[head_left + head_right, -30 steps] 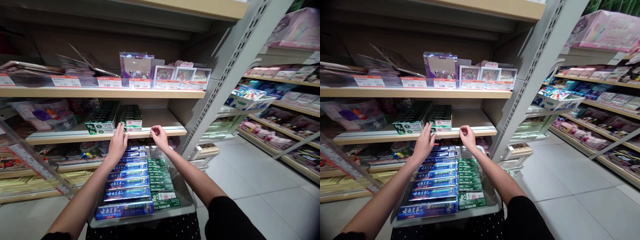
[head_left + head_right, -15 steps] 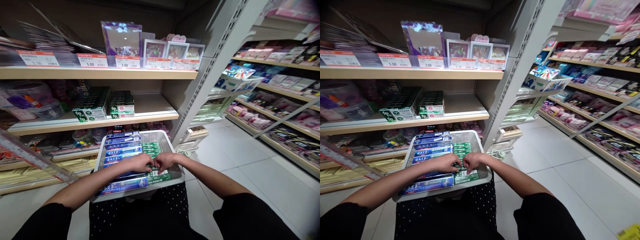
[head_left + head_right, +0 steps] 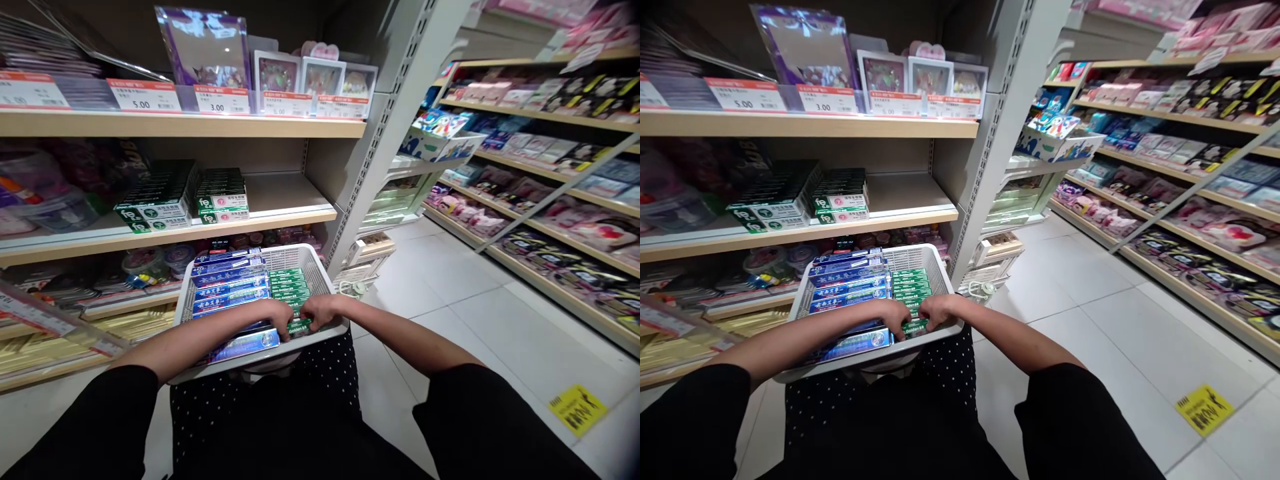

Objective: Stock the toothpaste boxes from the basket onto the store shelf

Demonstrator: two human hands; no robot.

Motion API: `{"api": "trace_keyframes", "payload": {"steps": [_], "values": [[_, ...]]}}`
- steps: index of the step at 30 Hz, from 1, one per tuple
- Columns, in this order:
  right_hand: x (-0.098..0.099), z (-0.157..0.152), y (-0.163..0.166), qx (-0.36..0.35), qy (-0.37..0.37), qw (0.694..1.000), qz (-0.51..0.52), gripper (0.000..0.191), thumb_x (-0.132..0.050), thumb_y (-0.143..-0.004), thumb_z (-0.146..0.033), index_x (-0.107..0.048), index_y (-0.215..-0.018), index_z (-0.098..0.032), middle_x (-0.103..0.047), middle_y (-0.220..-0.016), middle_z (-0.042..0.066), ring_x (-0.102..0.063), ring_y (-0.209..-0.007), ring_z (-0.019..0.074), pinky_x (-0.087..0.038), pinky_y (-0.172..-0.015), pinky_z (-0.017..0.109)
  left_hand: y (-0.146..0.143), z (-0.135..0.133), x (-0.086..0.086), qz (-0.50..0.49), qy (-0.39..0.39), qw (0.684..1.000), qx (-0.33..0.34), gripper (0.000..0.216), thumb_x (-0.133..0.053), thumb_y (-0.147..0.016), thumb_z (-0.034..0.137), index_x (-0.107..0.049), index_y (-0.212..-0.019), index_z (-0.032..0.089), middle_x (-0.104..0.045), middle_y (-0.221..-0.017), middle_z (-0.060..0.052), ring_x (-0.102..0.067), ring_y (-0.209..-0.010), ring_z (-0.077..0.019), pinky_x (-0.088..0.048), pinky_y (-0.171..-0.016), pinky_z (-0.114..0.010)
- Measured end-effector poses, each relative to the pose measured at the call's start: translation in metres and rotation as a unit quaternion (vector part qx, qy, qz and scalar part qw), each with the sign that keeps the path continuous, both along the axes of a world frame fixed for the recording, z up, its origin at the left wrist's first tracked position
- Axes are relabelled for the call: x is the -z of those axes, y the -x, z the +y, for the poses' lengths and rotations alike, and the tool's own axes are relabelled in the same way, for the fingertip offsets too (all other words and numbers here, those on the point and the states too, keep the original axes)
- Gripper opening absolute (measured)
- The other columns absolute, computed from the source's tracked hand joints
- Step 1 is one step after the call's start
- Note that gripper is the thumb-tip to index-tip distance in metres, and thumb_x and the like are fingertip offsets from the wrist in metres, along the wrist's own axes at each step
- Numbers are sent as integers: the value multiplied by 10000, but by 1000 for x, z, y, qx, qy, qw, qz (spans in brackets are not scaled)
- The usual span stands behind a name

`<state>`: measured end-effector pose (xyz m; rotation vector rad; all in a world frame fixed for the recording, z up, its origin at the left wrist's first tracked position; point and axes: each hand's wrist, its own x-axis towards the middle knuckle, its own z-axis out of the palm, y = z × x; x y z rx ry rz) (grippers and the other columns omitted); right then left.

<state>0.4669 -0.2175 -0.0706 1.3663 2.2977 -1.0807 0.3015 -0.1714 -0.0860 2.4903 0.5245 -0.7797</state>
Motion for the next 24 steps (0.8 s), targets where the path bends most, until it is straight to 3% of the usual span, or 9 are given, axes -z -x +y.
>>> {"api": "trace_keyframes", "payload": {"steps": [7, 11, 14, 19, 22, 24], "values": [[-9, 6, -10, 91, -47, 992, 70, 229, -783, -519, -247, -672, -718, -225, -614, -646, -27, -521, -541, 135, -414, -541, 259, 0, 4, -11, -41, -39, 996, -76, 254, -744, -548, 281, -733, -780, 177, -705, -708, -81, -621, -634, -236, -479, -634, -314], [-27, 20, -26, 140, -50, 982, 118, 207, -767, -544, -213, -682, -733, -213, -636, -674, -18, -532, -550, 121, -441, -541, 245, 16, 34, -34, -107, -35, 989, -98, 337, -685, -647, 327, -725, -960, 208, -734, -876, -69, -645, -747, -216, -475, -674, -273], [-43, 34, -35, 180, -8, 965, 189, 227, -717, -646, -240, -687, -866, -191, -659, -807, 12, -584, -649, 132, -484, -565, 240, 39, 58, -54, -213, 17, 962, -171, 348, -663, -687, 374, -715, -999, 228, -737, -942, -48, -658, -787, -197, -480, -678, -250], [-51, 64, -17, 312, 1, 881, 357, 280, -723, -718, -278, -634, -958, -166, -628, -890, 34, -604, -748, 131, -538, -605, 238, 80, 80, -74, -343, 147, 850, -371, 424, -706, -688, 409, -663, -1031, 163, -717, -930, -72, -671, -729, -187, -509, -652, -277], [-53, 89, 11, 386, -70, 825, 406, 347, -769, -673, -204, -609, -977, -160, -628, -915, 48, -615, -763, 139, -550, -642, 262, 97, 91, -78, -444, 116, 738, -495, 513, -755, -663, 362, -585, -1088, 132, -697, -795, -50, -671, -721, -189, -521, -687, -304], [-59, 108, 31, 419, -147, 790, 423, 388, -770, -653, -163, -599, -1002, -161, -630, -959, 55, -627, -815, 146, -553, -714, 276, 107, 101, -80, -515, 64, 660, -543, 486, -752, -677, 347, -557, -1073, 142, -681, -766, -31, -669, -736, -183, -526, -710, -314]]}}
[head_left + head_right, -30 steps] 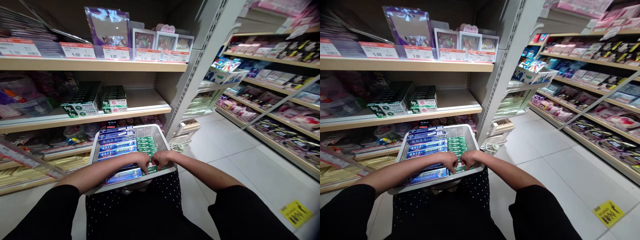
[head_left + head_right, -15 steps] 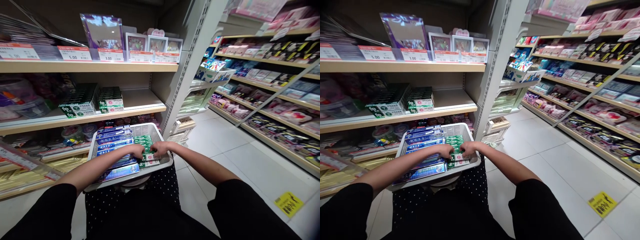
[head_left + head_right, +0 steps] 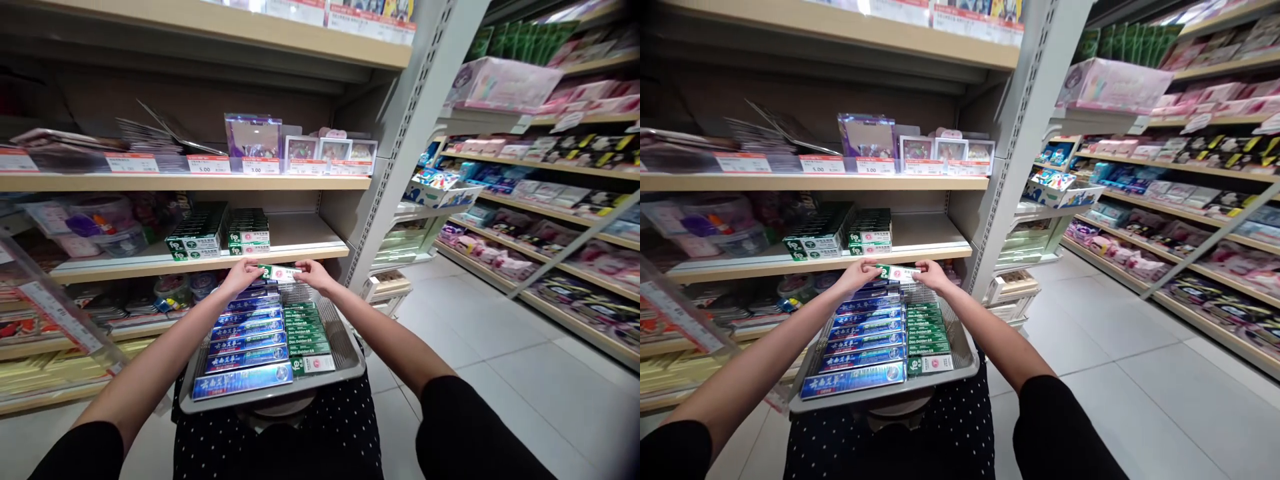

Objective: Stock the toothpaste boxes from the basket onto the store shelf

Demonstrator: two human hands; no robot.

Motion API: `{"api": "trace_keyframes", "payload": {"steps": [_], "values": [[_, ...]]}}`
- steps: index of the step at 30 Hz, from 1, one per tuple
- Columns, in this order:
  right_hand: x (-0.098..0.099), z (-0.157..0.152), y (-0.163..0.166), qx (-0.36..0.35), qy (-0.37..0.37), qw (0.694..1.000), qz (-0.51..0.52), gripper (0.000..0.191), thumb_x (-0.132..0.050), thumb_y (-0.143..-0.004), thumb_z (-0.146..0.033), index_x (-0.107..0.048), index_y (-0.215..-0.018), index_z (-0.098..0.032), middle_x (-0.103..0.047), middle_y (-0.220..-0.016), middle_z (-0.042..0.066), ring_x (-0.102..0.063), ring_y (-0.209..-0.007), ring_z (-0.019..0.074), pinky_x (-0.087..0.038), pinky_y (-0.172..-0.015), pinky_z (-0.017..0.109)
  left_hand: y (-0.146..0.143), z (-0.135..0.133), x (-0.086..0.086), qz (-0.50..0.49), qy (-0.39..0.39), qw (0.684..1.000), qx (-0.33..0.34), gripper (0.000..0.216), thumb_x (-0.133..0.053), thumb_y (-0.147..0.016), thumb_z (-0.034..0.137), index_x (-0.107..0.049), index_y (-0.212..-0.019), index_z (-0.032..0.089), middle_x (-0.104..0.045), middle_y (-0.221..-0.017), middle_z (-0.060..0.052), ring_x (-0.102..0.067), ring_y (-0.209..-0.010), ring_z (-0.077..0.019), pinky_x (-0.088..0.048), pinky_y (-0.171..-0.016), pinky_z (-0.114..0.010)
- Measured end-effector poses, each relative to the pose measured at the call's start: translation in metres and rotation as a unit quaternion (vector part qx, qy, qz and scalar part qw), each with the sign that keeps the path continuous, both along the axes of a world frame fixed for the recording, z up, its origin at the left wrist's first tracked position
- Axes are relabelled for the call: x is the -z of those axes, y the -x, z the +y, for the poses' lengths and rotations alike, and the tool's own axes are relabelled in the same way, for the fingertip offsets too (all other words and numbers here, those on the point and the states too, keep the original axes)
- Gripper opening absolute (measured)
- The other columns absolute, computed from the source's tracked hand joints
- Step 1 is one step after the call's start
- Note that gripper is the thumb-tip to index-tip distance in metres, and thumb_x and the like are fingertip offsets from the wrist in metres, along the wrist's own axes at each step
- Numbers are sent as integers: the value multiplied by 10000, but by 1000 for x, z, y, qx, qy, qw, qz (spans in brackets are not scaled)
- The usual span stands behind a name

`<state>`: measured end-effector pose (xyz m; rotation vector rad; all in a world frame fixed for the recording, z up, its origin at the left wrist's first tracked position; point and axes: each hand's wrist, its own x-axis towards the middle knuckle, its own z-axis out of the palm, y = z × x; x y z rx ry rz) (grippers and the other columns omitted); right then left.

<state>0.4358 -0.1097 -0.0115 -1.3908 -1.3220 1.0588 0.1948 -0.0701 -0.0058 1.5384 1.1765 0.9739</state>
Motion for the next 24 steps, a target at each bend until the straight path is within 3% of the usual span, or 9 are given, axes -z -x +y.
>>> {"api": "trace_keyframes", "payload": {"steps": [5, 10, 16, 24], "values": [[-27, 46, 50, 104, -119, 987, 32, 461, -758, -656, -215, -545, -1061, -164, -632, -1009, 56, -646, -889, 151, -537, -849, 300, 20, 30, -13, -30, -171, 968, -179, 307, -710, -721, 326, -563, -939, 167, -667, -926, -61, -666, -841, -183, -527, -826, -353], [-37, 79, 86, 128, -171, 976, 49, 306, -687, -711, -215, -533, -972, -179, -652, -1006, 53, -655, -908, 158, -538, -848, 297, 31, 48, -21, 32, -253, 933, -255, 244, -655, -780, 300, -567, -968, 172, -670, -919, -71, -666, -864, -209, -529, -840, -385], [-19, 97, 101, 168, -213, 961, -57, 226, -631, -751, -213, -529, -951, -184, -630, -1031, 72, -639, -912, 182, -528, -867, 338, 29, 60, -12, 30, -246, 926, -284, 192, -588, -835, 214, -565, -1016, 157, -690, -950, -103, -685, -893, -214, -539, -848, -375], [-13, 116, 98, 162, -215, 962, -54, 242, -611, -793, -253, -502, -1001, -196, -606, -1073, 88, -639, -938, 186, -531, -848, 322, 22, 78, -6, 24, -250, 925, -286, 203, -564, -855, 222, -561, -1047, 153, -697, -957, -121, -695, -892, -224, -549, -836, -373]]}}
